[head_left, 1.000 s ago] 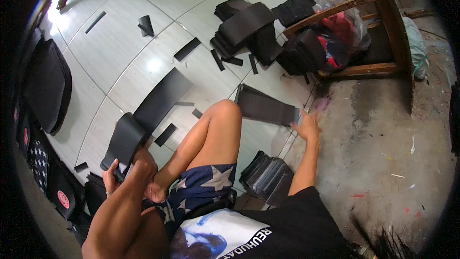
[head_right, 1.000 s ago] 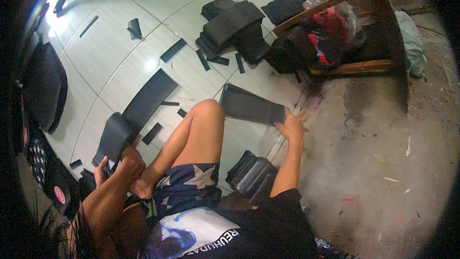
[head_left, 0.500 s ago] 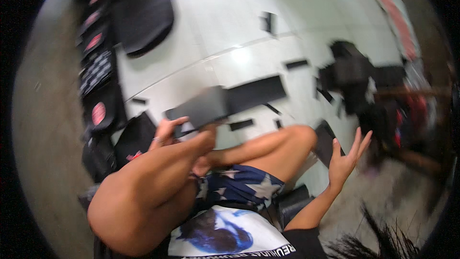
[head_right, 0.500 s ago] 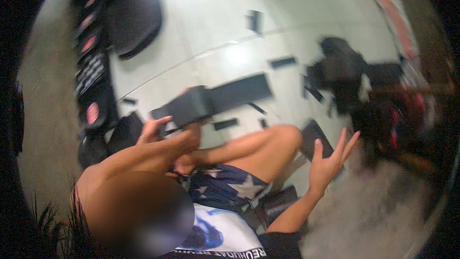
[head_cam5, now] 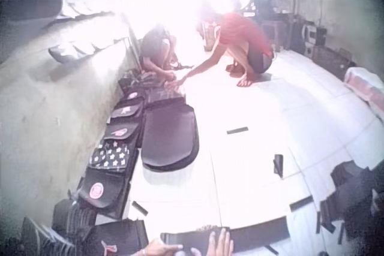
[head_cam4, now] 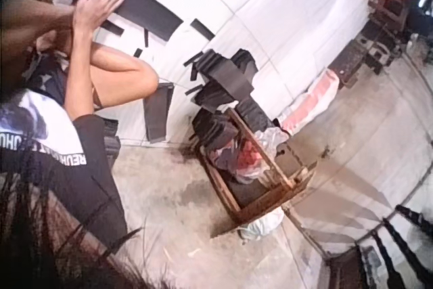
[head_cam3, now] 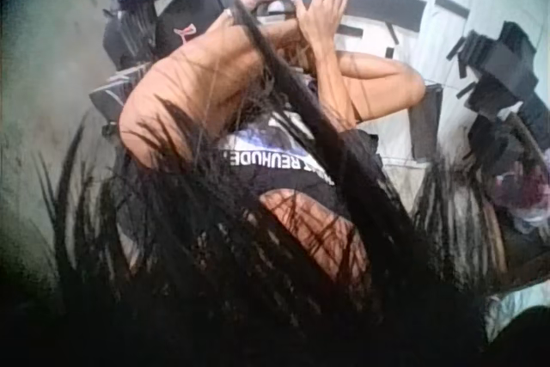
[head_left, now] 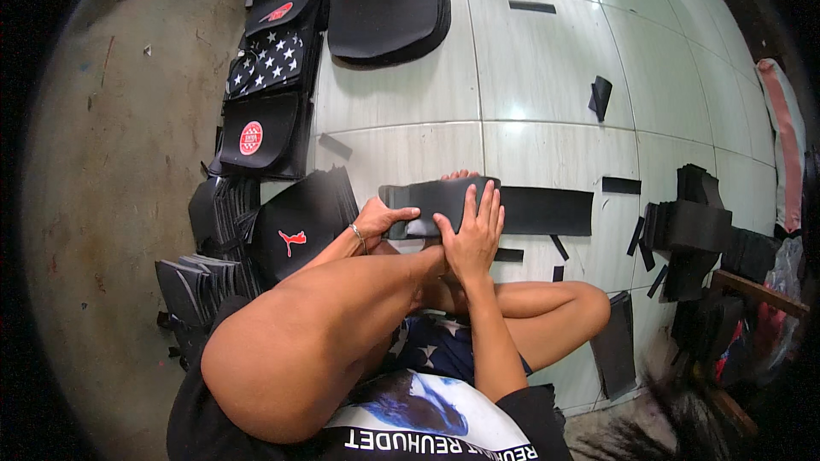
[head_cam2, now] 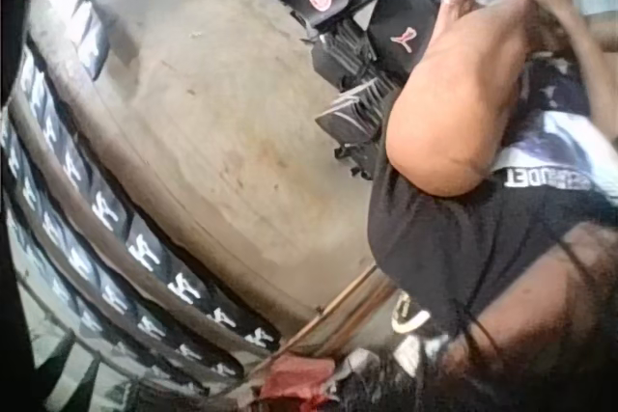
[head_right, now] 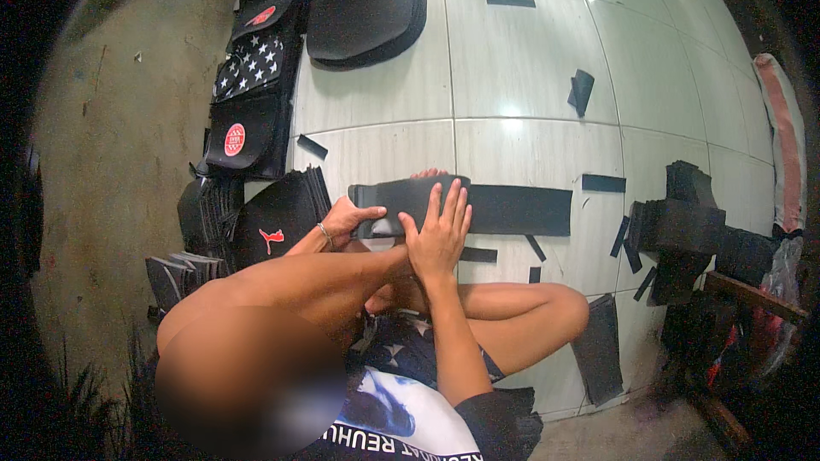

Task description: The person sits on the floor and folds black fabric pouches by hand. They repeatedly fold the pouches in half and press the edges to create creases. Other workers are visible in the background performing similar tasks.

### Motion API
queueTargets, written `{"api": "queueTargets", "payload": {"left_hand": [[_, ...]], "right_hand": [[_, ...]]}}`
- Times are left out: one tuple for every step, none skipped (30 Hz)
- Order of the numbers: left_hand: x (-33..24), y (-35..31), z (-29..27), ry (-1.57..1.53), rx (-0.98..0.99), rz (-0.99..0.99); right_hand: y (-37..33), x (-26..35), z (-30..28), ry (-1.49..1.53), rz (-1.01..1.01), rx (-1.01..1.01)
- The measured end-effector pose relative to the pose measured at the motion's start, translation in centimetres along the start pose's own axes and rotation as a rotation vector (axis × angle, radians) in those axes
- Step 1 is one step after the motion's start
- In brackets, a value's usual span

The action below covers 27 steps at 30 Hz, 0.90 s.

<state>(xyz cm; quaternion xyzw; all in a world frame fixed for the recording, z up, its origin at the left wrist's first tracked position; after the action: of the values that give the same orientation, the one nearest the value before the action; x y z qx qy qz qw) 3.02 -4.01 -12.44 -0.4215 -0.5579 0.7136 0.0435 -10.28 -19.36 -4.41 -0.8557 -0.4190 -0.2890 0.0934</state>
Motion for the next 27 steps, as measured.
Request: {"api": "queueTargets", "payload": {"left_hand": [[0.3,0.0,0.2,-0.033,0.03,-0.016],[0.5,-0.2,0.2,-0.048,0.034,-0.004],[0.4,-0.1,0.4,-0.063,0.042,0.016],[0.2,0.0,0.6,-0.077,0.049,0.038],[0.3,0.1,0.8,-0.072,0.064,0.039],[0.3,0.2,1.0,-0.066,0.08,0.04],[0.0,0.3,1.2,-0.056,0.097,0.046],[-0.1,0.5,0.9,-0.018,0.064,0.04],[0.1,0.4,0.5,0.017,0.033,0.03],[0.1,0.4,0.6,0.049,0.009,0.02],[0.2,0.3,0.6,0.045,0.001,-0.006],[0.0,0.1,0.4,0.028,0.019,0.024],[0.0,-0.1,0.1,0.009,0.041,0.052],[-0.1,-0.1,0.4,-0.006,0.073,0.081],[-0.4,-0.7,1.7,-0.03,0.104,0.032],[-1.0,-0.9,2.1,-0.025,0.118,0.105],[-1.3,-1.2,2.9,-0.018,0.134,0.109],[-1.8,-1.6,3.1,-0.015,0.135,0.121],[-1.3,-1.7,2.1,-0.061,0.104,0.142],[-0.8,-1.1,1.7,-0.061,0.099,0.106],[-0.3,-1.1,1.4,-0.054,0.097,0.058],[-0.1,-0.9,1.2,-0.044,0.097,0.018],[0.2,-0.6,0.7,0.028,0.023,-0.005],[-0.6,-1.0,1.4,0.029,-0.002,0.031],[-0.8,-1.0,1.5,0.026,0.008,0.054],[-0.8,-1.0,1.0,0.011,0.008,0.076],[-0.5,-0.9,0.9,0.003,-0.005,0.038]], "right_hand": [[-0.1,0.0,0.1,-0.003,0.0,0.007],[-0.3,0.2,0.2,-0.005,-0.001,0.013],[-0.3,0.1,0.3,-0.017,-0.009,0.006],[-0.2,0.1,0.4,-0.029,-0.017,-0.003],[-0.2,0.0,0.6,-0.042,-0.025,-0.013],[-0.2,-0.5,0.8,0.006,-0.008,-0.021],[0.0,-1.1,0.7,0.056,0.007,-0.035],[0.2,-1.7,0.5,0.106,0.024,-0.051],[0.4,-1.8,-0.5,0.044,-0.01,-0.101],[0.4,-4.2,-0.7,0.258,0.138,-0.076],[0.3,-6.9,-0.8,0.473,0.286,-0.053],[0.2,-9.4,-0.8,0.691,0.422,-0.025],[-0.2,-12.7,-1.8,0.937,0.509,-0.15],[-0.9,-16.6,-2.9,1.178,0.59,-0.288],[-3.1,-21.9,-5.3,1.027,0.717,-0.468],[-5.3,-25.9,-7.6,0.878,0.83,-0.633],[-8.2,-28.9,-10.5,0.539,0.924,-0.803],[-9.9,-29.8,-12.9,0.202,0.993,-0.945],[-7.6,-27.0,-13.3,0.285,0.823,-0.88],[-5.2,-23.5,-13.0,0.365,0.653,-0.812],[-3.7,-19.5,-12.1,0.438,0.495,-0.739],[-2.2,-14.7,-10.5,0.423,0.358,-0.618],[-0.7,-9.8,-8.9,0.419,0.22,-0.499],[0.1,-5.7,-7.1,0.408,0.04,-0.421],[0.6,-3.0,-4.1,0.428,-0.032,-0.269],[0.8,-0.7,-1.7,0.262,-0.06,-0.121],[0.7,-0.2,0.4,0.152,-0.033,-0.02]]}}
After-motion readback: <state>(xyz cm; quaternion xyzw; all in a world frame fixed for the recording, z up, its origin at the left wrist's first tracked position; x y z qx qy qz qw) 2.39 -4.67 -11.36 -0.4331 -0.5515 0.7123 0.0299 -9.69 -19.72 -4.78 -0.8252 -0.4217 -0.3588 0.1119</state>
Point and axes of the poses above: each hand's wrist, its own y-axis towards the middle knuckle, its own z-axis out of the palm, x = y × z, the point moved 8 cm from there along y, towards the middle knuckle, and after that the axes turned 4 degrees about -z, right-handed, at the moved point
